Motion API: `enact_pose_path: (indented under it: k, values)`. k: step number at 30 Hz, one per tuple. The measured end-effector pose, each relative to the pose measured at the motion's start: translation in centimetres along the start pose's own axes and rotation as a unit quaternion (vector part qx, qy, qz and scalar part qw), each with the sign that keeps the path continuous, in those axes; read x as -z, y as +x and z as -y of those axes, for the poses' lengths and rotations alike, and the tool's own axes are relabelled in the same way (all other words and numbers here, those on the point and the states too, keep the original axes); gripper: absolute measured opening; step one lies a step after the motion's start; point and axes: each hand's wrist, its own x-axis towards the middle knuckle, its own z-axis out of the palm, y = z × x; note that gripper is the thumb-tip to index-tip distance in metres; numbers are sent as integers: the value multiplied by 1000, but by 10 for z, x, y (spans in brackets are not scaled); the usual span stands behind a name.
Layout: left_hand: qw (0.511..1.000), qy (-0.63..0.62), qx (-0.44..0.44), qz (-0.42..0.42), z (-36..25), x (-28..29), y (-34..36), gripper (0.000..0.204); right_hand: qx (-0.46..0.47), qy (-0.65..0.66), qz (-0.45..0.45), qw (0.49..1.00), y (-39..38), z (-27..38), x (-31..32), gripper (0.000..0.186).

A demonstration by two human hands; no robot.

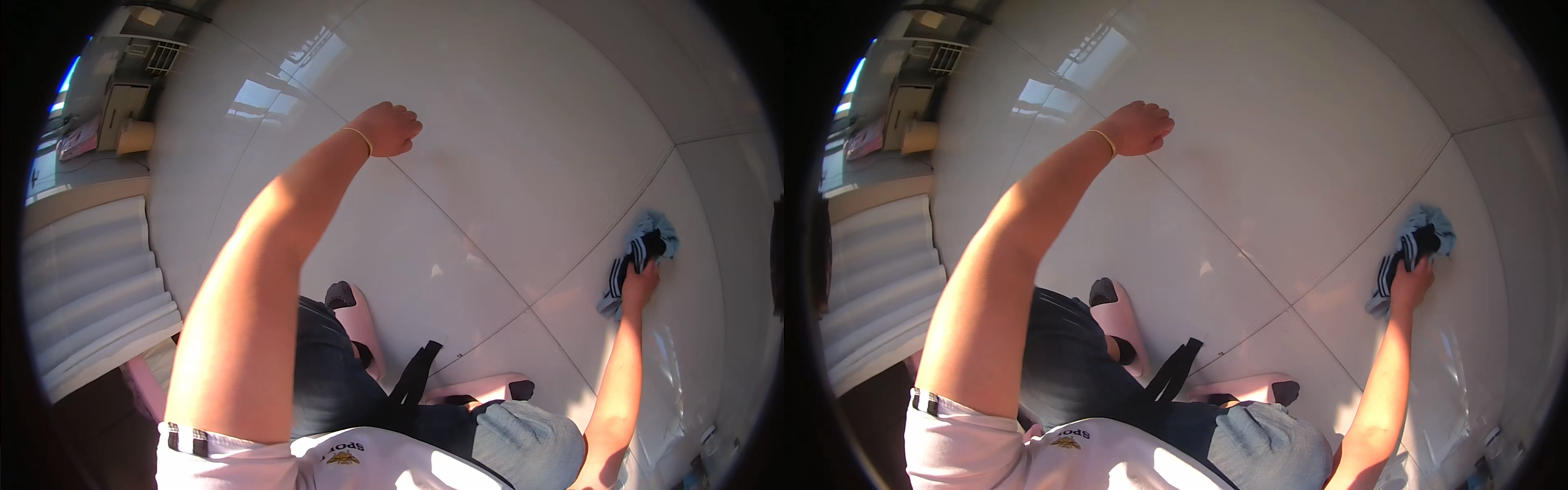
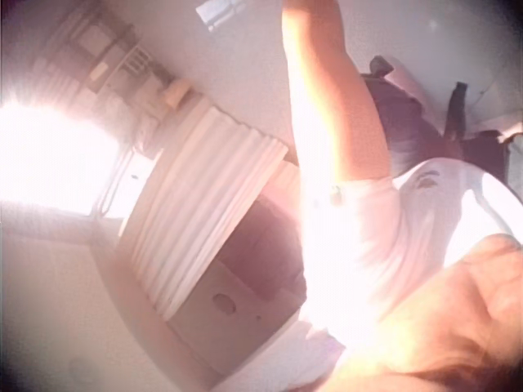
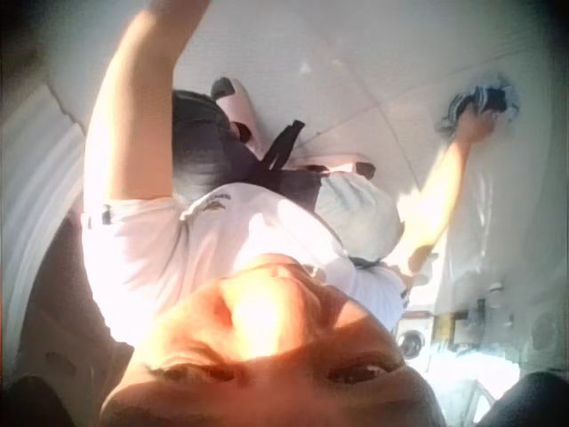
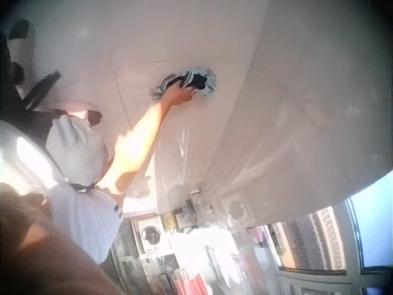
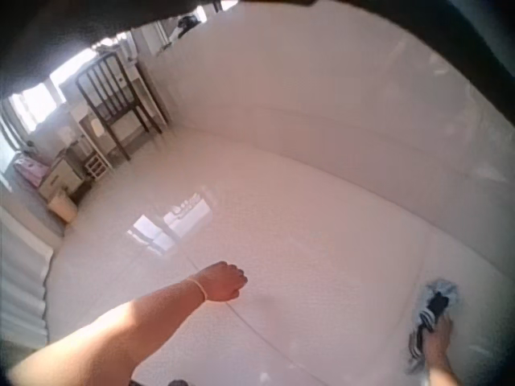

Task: The person kneels on the floor and wipes the tiled surface with a cloth. They move across the floor, scrubbing different sections and occasionally adjusting their position to reach new areas.

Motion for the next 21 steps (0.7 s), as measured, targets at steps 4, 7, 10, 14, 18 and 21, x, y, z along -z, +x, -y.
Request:
enact_pose_path:
  k: [4, 7, 10, 14, 18, 21]
  values:
    - [984, -24, -167, -52, -18, -30, -3, 12, 52, -55, 86, 993, -36, 74, 2, 58]
    - [933, -164, -223, -230, -32, -106, -42, 23, 162, 44, 195, 966, -88, 180, 18, 57]
    - [949, -179, -151, -211, -59, -125, -39, 23, 181, 235, 271, 916, -88, 188, 27, 54]
    - [947, -192, -137, -218, -56, -139, -37, 23, 7, 334, 276, 901, -42, 171, 59, 47]
    - [952, -175, -128, -218, -58, -139, -33, 24, 13, 202, 109, 973, 41, 117, 49, 54]
    - [946, -185, -138, -230, -71, -135, -16, 25, 54, 69, 89, 992, 70, 99, 16, 60]
